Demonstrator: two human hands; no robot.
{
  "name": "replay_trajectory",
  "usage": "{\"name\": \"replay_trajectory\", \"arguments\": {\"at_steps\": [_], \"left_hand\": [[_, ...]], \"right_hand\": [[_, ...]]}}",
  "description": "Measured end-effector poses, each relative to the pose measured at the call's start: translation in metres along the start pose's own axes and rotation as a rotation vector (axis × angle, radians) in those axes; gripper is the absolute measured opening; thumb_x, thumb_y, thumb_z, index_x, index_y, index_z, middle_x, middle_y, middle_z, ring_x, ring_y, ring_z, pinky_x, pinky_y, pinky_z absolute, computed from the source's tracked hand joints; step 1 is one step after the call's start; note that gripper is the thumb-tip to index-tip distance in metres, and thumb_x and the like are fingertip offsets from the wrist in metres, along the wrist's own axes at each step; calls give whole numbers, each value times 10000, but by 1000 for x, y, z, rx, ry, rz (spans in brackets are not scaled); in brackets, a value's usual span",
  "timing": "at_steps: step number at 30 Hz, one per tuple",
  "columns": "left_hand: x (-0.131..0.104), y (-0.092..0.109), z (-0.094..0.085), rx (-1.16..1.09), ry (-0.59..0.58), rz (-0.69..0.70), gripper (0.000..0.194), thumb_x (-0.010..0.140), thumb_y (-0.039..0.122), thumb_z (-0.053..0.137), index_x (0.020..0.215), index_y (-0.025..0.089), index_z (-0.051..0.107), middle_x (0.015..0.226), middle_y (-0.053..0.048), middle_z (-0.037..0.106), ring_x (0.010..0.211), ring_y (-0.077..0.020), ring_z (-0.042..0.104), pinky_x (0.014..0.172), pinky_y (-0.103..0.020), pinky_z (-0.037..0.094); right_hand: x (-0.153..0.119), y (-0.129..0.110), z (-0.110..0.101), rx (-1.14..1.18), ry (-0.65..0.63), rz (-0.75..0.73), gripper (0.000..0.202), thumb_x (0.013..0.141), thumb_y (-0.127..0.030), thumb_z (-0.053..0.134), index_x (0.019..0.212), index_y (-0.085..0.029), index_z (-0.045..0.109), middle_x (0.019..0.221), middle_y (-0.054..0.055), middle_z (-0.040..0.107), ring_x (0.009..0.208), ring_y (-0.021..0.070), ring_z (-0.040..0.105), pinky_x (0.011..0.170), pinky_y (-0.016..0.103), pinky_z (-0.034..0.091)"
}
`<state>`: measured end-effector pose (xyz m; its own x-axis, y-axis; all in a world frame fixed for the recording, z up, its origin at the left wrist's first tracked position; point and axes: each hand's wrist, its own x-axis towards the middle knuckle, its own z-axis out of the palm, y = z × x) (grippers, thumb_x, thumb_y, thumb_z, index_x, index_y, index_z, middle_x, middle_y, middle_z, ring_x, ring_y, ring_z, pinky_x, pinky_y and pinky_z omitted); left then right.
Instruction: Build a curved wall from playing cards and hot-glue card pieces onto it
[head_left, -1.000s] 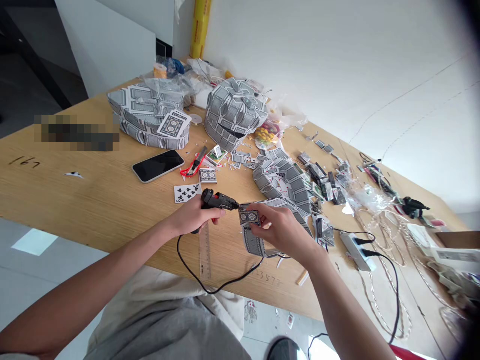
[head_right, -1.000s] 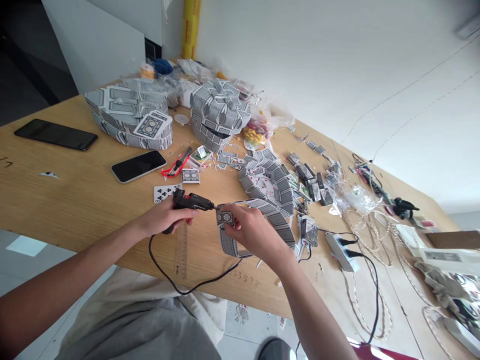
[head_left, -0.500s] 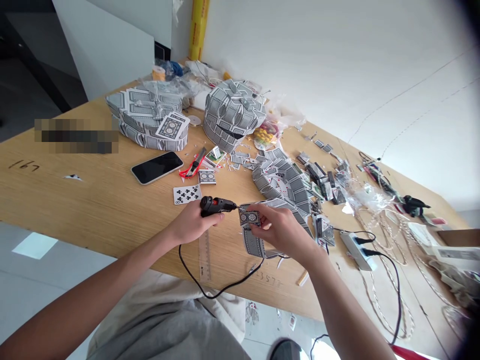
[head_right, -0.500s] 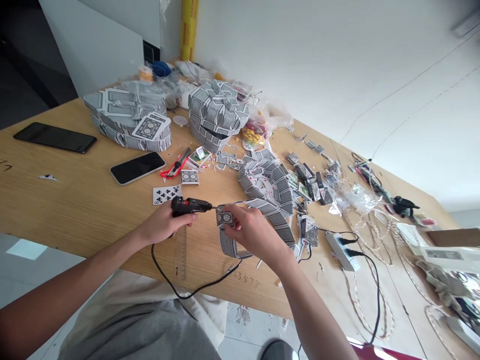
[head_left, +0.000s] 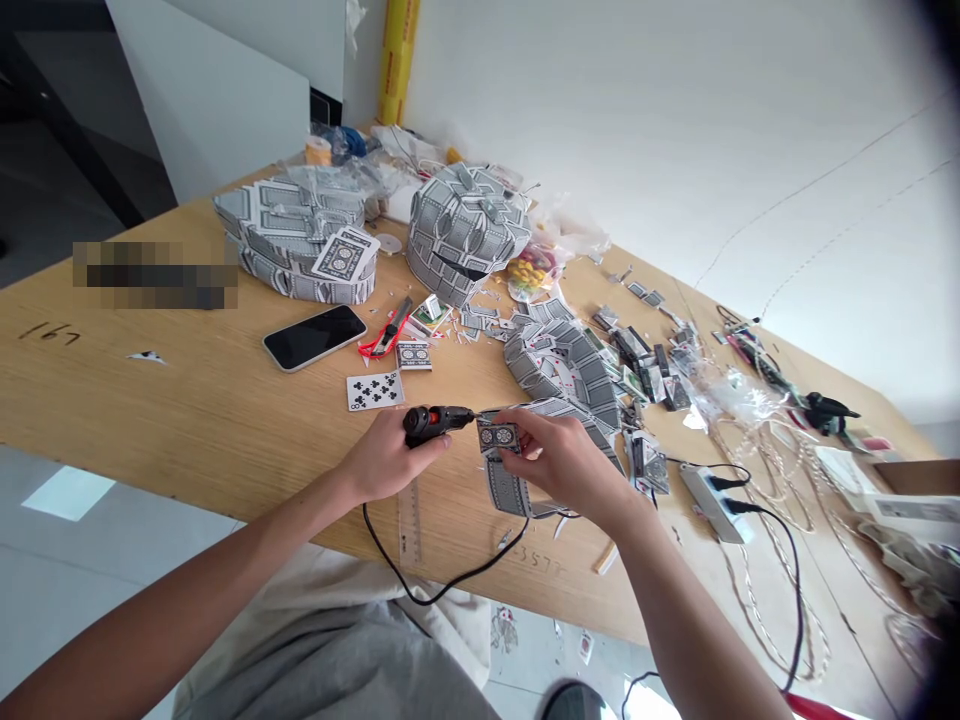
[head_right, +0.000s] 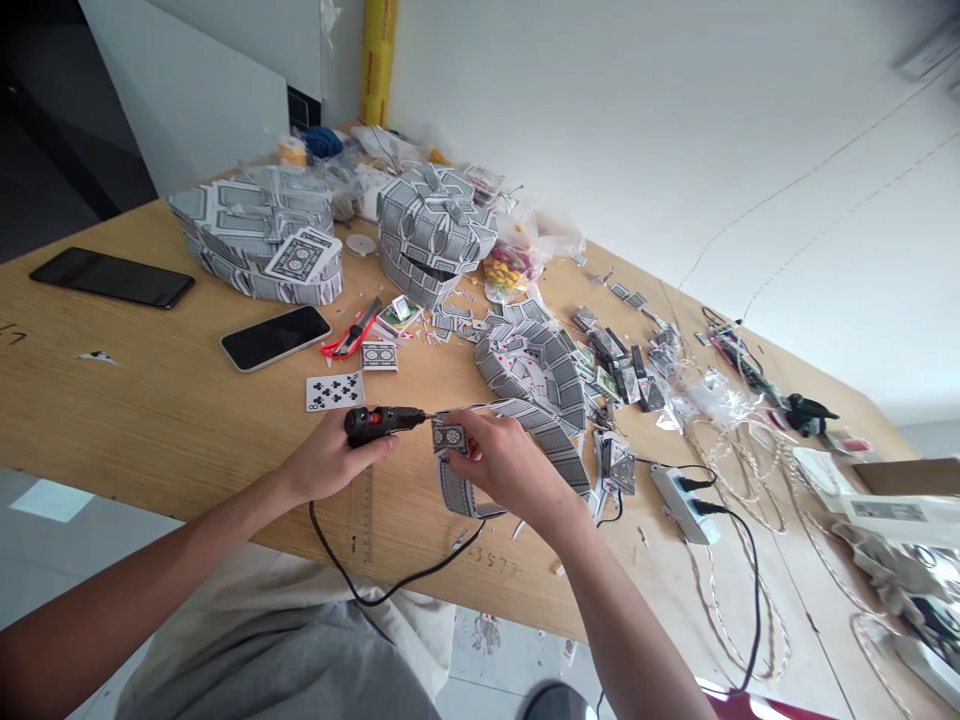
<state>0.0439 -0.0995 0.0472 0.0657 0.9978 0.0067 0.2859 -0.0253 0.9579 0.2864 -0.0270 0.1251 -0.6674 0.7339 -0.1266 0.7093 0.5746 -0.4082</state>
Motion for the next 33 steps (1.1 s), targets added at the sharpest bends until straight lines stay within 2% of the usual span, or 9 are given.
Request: {"name": "replay_trajectory", "arguments": {"at_steps": [13, 21, 27, 33], "left_hand": [[-2, 7, 4, 11, -7, 34, 229, 916, 342, 648, 738, 213, 584, 681, 16, 607, 676, -166, 537, 649, -276, 378], [-2, 7, 3, 6, -10, 43, 232, 914, 339, 649, 732, 212, 582, 663, 31, 583, 660, -153, 518, 646, -282, 366], [0, 5, 0, 0, -8, 14, 270, 923, 355, 645, 714, 216, 546, 618, 53, 501, 620, -139, 449, 630, -283, 337], [1, 6, 2, -22, -44, 31, 292, 931, 338, 635, 696, 211, 516, 613, 57, 483, 615, -129, 437, 621, -280, 318]], "right_hand": [[0, 2, 2, 36, 2, 6, 361, 909, -211, 680, 1264, -224, 743, 760, 8, 742, 669, 177, 690, 664, 293, 502], [1, 4, 3, 23, -7, 3, 380, 899, -221, 673, 1273, -214, 741, 768, 10, 739, 691, 182, 695, 678, 295, 499], [1, 4, 2, 8, -17, 11, 363, 898, -235, 671, 1252, -205, 745, 775, 15, 736, 696, 187, 690, 683, 302, 498], [2, 2, 0, 16, -11, -3, 344, 918, -236, 671, 1254, -206, 740, 777, 14, 738, 695, 180, 694, 679, 293, 493]]}}
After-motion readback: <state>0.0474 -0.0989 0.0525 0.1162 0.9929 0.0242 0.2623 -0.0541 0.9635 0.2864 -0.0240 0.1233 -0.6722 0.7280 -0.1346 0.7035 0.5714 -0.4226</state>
